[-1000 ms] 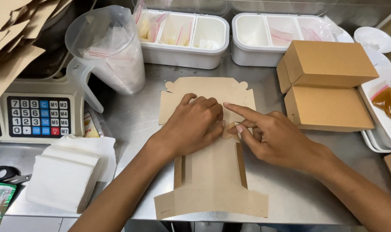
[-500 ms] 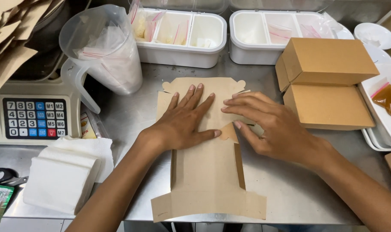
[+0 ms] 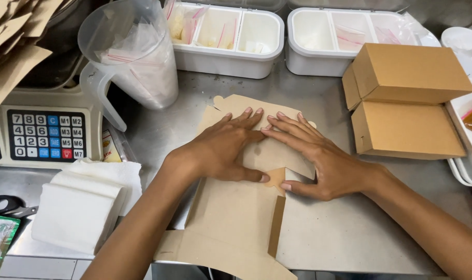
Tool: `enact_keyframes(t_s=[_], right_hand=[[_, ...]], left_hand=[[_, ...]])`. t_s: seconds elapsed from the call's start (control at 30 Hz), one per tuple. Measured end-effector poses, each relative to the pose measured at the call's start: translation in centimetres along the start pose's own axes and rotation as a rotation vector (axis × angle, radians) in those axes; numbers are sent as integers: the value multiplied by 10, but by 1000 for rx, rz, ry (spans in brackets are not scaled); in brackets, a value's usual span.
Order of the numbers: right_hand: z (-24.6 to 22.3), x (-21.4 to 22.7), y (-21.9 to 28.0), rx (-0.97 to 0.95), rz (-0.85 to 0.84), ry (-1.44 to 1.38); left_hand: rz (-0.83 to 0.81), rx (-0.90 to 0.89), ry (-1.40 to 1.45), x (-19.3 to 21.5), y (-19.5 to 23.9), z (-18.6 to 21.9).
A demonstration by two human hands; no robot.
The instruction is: The person assembles a flat cardboard box by folding the flaps and securing them with adhesive tape. They repeatedly apply tape to different edges and press the flaps to ensure the box holds its shape.
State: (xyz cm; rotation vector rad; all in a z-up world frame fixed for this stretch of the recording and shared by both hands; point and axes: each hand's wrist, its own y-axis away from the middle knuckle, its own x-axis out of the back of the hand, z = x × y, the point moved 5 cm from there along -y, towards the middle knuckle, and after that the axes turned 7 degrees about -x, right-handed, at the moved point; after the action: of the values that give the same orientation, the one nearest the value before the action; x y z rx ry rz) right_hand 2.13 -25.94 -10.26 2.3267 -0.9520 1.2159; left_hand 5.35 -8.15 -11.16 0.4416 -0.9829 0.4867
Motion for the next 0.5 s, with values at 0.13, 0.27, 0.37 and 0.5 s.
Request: enact_keyframes(t_s=[0.13,0.27,0.37,0.5], right_hand=[[-1,1,-1,-8,-15,-25],[1,0,-1,-24,-50,-72],[2,-1,-1,-13,-45,-73],[4,-1,-2,-40,-35,-92]], left_hand=[[13,0,7,1,1,-1],[12,-5,-3,0,0,0],[24,-9,-11,0,0,1],[54,-32,-7,2,1,0]])
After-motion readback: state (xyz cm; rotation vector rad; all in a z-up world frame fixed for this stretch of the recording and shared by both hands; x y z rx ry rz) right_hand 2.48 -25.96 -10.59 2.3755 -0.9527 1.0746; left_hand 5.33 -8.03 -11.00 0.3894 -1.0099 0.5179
